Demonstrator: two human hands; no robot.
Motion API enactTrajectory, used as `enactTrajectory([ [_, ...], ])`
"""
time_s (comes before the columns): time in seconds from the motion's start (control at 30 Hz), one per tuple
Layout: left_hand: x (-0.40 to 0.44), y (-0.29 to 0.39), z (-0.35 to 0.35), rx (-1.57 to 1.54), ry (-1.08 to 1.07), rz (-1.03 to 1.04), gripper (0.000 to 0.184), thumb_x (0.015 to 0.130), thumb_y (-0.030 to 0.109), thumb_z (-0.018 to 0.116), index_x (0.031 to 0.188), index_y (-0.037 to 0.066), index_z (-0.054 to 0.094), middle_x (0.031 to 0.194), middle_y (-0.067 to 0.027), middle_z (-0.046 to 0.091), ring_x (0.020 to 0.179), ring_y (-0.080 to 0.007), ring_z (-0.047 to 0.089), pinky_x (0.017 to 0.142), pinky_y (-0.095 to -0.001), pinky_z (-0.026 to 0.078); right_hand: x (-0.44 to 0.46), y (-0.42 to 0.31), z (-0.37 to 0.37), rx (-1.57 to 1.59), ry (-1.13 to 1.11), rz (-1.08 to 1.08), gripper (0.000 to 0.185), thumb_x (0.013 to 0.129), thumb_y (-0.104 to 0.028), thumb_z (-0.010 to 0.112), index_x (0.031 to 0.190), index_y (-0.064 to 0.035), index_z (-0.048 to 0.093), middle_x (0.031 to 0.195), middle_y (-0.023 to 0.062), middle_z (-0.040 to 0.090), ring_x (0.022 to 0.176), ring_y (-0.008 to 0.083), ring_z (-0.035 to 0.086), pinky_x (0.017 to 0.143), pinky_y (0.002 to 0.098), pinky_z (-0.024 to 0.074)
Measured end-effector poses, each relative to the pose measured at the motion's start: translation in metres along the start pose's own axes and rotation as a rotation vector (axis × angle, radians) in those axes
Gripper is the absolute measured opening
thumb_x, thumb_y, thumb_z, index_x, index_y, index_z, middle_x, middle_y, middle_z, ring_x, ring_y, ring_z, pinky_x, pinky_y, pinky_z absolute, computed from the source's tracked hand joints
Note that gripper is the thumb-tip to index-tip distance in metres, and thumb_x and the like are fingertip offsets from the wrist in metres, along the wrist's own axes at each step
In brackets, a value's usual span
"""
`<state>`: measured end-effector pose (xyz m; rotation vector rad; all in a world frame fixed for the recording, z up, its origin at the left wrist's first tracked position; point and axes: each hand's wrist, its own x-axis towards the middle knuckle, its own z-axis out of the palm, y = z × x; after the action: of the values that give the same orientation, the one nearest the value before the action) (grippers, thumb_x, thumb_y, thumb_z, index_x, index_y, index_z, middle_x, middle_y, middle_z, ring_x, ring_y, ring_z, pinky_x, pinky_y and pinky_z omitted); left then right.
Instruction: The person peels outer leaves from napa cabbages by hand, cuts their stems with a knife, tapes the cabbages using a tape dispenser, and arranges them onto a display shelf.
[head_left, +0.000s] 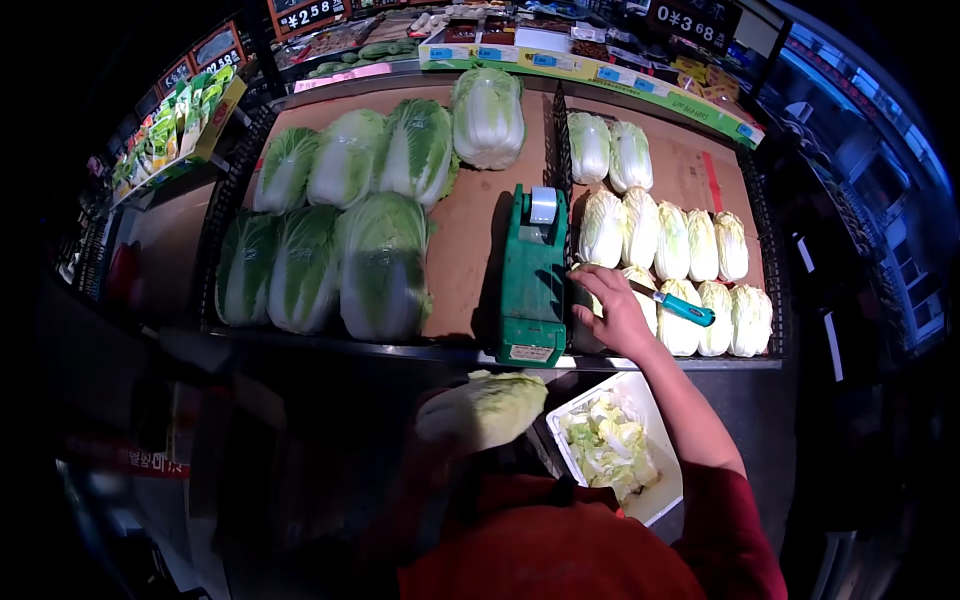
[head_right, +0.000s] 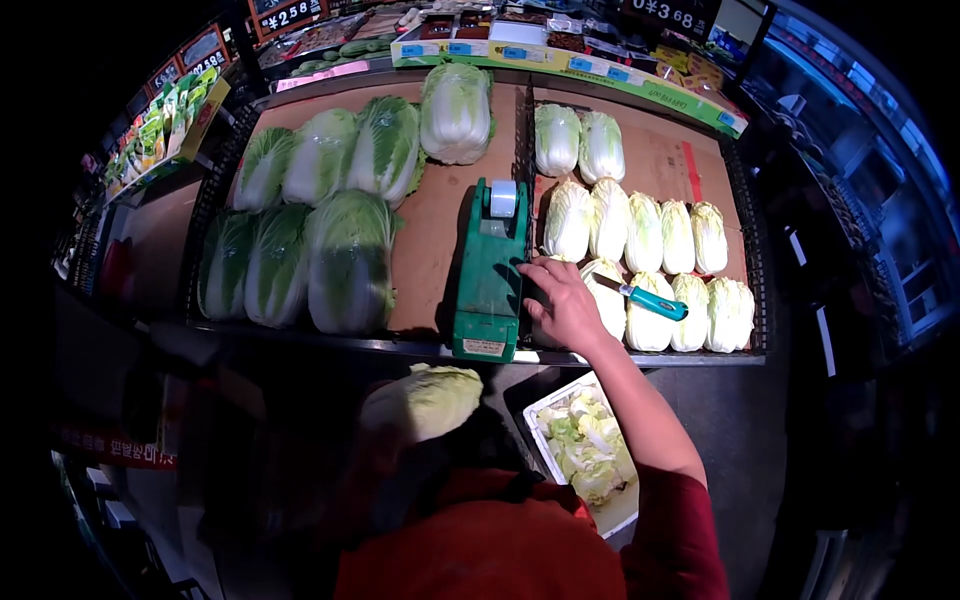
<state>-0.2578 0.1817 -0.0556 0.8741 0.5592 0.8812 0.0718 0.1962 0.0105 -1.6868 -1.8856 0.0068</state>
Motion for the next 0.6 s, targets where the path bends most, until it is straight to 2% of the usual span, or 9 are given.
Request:
enactTrajectory([
  [0.07, 0.005, 0.011, -0.007, -0.027, 0.027, 0.049, 0.062, 0.073, 0.028, 0.07, 0.125, 0.007, 0.042, 0.117, -0.008, 0.052, 0.108, -0.0216, 0.053, 0.088, -0.0374, 0.049, 0.015, 0.003, 0.013, -0.115, -0.076, -0.052, 0.049, 0.069, -0.01, 0.071, 0.116, -0.0131, 0.057, 0.121, 0.0118, 0.051, 0.107, 0.0318, 0.048, 0.092, 0.038, 0.0421],
  [0.1, 0.007, 0.017, -0.009, -0.149, 0.087, -0.037, 0.066, 0.073, 0.033, 0.068, 0.125, 0.004, 0.041, 0.118, -0.009, 0.052, 0.11, -0.021, 0.052, 0.089, -0.0368, 0.049, 0.022, 0.005, 0.016, -0.133, -0.104, -0.137, 0.049, 0.069, -0.011, 0.071, 0.115, -0.0141, 0.057, 0.121, 0.0107, 0.051, 0.108, 0.031, 0.048, 0.092, 0.0377, 0.0426],
  [0.27, 0.015, 0.024, -0.035, -0.197, 0.104, -0.055, 0.066, 0.072, 0.032, 0.068, 0.125, 0.004, 0.041, 0.119, -0.0097, 0.052, 0.11, -0.0215, 0.052, 0.091, -0.0362, 0.048, 0.042, 0.013, 0.034, -0.109, -0.202, -0.455, 0.039, 0.071, -0.017, 0.07, 0.109, -0.0168, 0.062, 0.121, 0.0059, 0.052, 0.108, 0.0269, 0.049, 0.089, 0.0377, 0.0451],
  [0.3, 0.017, 0.026, -0.038, -0.206, 0.122, -0.067, 0.066, 0.072, 0.032, 0.068, 0.125, 0.004, 0.041, 0.119, -0.0097, 0.052, 0.11, -0.0215, 0.052, 0.091, -0.0361, 0.047, 0.041, 0.011, 0.037, -0.067, -0.169, -0.488, 0.028, 0.073, -0.017, 0.068, 0.1, -0.0152, 0.066, 0.117, 0.0047, 0.055, 0.106, 0.0259, 0.051, 0.085, 0.0366, 0.0471],
  [0.4, 0.025, 0.027, -0.048, -0.198, 0.047, -0.076, 0.065, 0.073, 0.033, 0.067, 0.125, 0.003, 0.041, 0.118, -0.0095, 0.052, 0.11, -0.0214, 0.052, 0.093, -0.0346, 0.046, 0.034, 0.003, 0.034, -0.034, -0.084, -0.486, 0.022, 0.073, -0.016, 0.069, 0.095, -0.014, 0.068, 0.111, 0.0045, 0.059, 0.101, 0.0257, 0.054, 0.082, 0.0345, 0.0489],
  [0.5, 0.031, 0.022, -0.052, -0.217, 0.109, -0.082, 0.066, 0.074, 0.037, 0.066, 0.125, 0.002, 0.041, 0.118, -0.0092, 0.052, 0.109, -0.0206, 0.053, 0.093, -0.0334, 0.046, 0.021, -0.008, 0.03, -0.042, 0.002, -0.405, 0.024, 0.072, -0.015, 0.07, 0.097, -0.0126, 0.068, 0.107, 0.0048, 0.061, 0.097, 0.0259, 0.056, 0.08, 0.0334, 0.05],
  [0.6, 0.039, 0.033, -0.049, -0.122, -0.006, -0.057, 0.067, 0.077, 0.041, 0.063, 0.125, 0.001, 0.041, 0.119, -0.0098, 0.051, 0.11, -0.0213, 0.052, 0.095, -0.0347, 0.044, 0.009, -0.023, 0.025, -0.056, 0.023, -0.311, 0.028, 0.073, -0.014, 0.069, 0.101, -0.0101, 0.066, 0.107, 0.0053, 0.061, 0.099, 0.0263, 0.056, 0.08, 0.0338, 0.0497],
])
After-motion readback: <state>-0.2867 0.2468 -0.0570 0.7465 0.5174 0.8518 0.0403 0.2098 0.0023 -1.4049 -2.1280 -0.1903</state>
